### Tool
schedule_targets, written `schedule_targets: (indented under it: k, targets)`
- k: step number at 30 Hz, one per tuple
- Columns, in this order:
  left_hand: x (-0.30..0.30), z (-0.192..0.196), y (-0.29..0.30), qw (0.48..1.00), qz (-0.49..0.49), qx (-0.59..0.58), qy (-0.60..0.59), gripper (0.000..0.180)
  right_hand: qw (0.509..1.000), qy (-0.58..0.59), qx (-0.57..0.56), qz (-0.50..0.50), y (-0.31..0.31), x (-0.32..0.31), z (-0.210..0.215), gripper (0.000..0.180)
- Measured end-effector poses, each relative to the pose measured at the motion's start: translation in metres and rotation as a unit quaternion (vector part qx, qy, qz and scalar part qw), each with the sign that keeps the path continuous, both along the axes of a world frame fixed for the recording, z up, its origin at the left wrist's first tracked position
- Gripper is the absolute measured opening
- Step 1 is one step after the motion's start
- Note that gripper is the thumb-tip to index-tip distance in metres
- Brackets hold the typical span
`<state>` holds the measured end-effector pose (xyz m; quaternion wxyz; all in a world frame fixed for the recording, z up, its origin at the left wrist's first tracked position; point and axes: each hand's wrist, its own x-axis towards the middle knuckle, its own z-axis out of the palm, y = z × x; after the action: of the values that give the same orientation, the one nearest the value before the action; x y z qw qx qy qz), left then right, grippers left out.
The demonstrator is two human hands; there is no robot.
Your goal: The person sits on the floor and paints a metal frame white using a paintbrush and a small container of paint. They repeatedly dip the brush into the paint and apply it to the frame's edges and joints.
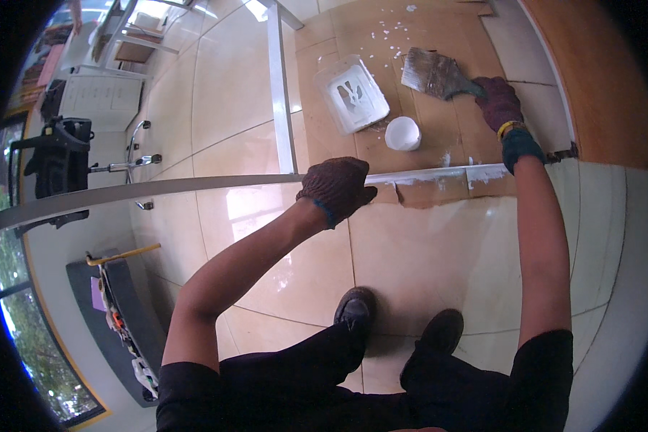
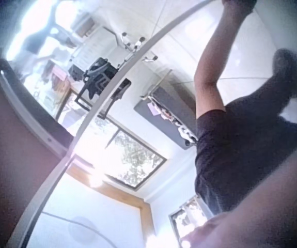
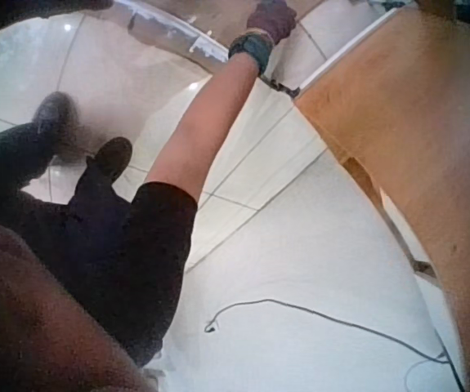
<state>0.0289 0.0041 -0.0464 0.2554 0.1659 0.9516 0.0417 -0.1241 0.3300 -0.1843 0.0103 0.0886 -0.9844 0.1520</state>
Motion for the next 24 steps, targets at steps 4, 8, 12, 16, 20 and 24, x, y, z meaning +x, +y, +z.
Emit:
schedule_targets:
  k: [4,8,12,16,20,24]
  targets:
    - [0.011,0.007,-0.006,1.0,-0.001,-0.003,-0.013,0.042,0.996,-0.013,0.031,-0.078,-0.018,0.012,0.016,0.043]
    - [0.027,0.022,-0.011,0.995,0.027,0.014,-0.1,0.045,0.993,0.061,-0.001,-0.1,-0.004,0.022,0.033,0.043]
    - [0.061,0.029,-0.037,0.975,0.039,0.074,-0.207,0.04,0.985,0.146,-0.09,0.009,0.012,0.052,0.063,0.037]
    - [0.101,0.019,-0.085,0.966,0.124,0.122,-0.19,0.034,0.987,0.073,-0.112,0.084,0.018,0.117,0.107,0.027]
    - [0.131,-0.002,-0.128,0.898,0.316,0.195,-0.238,0.034,0.983,-0.14,0.05,0.111,0.047,0.164,0.131,0.026]
    - [0.134,-0.035,-0.159,0.866,0.381,0.28,-0.164,0.032,0.906,-0.36,0.159,0.157,0.096,0.178,0.151,0.032]
